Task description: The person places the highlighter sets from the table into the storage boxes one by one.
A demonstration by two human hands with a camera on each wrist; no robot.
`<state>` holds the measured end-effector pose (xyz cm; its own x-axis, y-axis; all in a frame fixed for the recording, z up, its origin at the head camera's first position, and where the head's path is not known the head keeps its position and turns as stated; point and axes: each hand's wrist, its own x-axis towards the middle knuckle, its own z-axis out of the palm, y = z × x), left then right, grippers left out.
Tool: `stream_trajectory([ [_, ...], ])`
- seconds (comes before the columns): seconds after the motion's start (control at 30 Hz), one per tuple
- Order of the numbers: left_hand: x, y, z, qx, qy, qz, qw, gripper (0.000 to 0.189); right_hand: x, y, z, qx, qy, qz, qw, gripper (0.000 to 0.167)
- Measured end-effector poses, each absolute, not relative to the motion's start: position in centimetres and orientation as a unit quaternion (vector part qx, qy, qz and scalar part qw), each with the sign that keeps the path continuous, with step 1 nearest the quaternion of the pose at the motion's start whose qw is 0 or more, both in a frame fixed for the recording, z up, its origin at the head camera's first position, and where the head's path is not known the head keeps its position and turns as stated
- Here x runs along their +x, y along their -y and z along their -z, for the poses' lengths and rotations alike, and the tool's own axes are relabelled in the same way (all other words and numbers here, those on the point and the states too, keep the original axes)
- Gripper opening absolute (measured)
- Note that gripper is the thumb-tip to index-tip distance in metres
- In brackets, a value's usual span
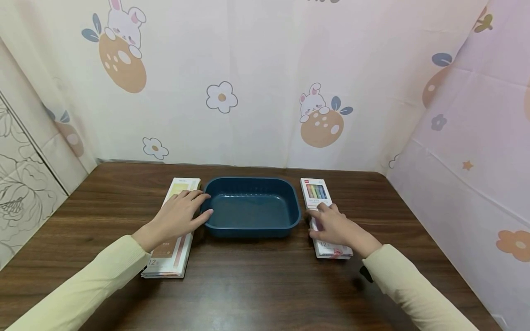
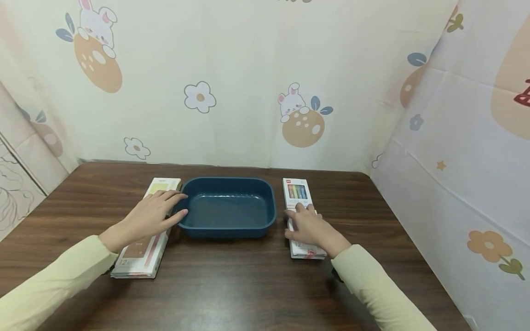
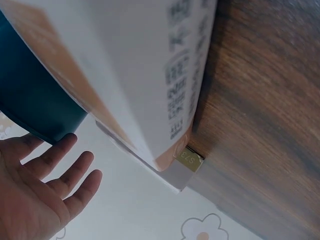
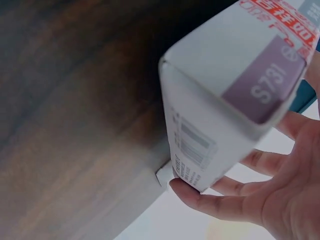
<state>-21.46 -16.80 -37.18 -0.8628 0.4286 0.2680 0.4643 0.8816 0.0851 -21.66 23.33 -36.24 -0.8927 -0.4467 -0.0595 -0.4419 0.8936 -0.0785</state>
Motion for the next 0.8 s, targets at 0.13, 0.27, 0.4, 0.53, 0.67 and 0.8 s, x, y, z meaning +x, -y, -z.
stream_trajectory([
  [0.13,-21.5,16.8,37.1,-0.229,0.963,0.075,0.121,0.055,-21.8,-23.2,35.5,-0.229,-0.972,0.034,0.034,0.053],
  [0.27,-21.6,16.8,37.2,-0.227,0.964,0.075,0.119,0.055,-22.1,-23.2,34.8,-0.224,-0.973,0.036,0.037,0.053],
  [0.4,-21.6,16.8,37.1,-0.227,0.964,0.078,0.117,0.054,-22.5,-23.1,34.1,-0.226,-0.973,0.034,0.029,0.053],
  [0.53,-21.6,16.7,37.1,-0.227,0.964,0.078,0.114,0.054,-22.9,-22.9,33.2,-0.236,-0.971,0.034,0.017,0.052],
  [0.67,-21.6,16.8,37.1,-0.227,0.964,0.078,0.113,0.055,-23.4,-22.6,32.3,-0.239,-0.97,0.032,0.015,0.053],
  [0.8,-21.7,16.8,37.0,-0.23,0.964,0.075,0.114,0.055,-23.9,-22.1,31.6,-0.242,-0.97,0.031,0.016,0.052],
])
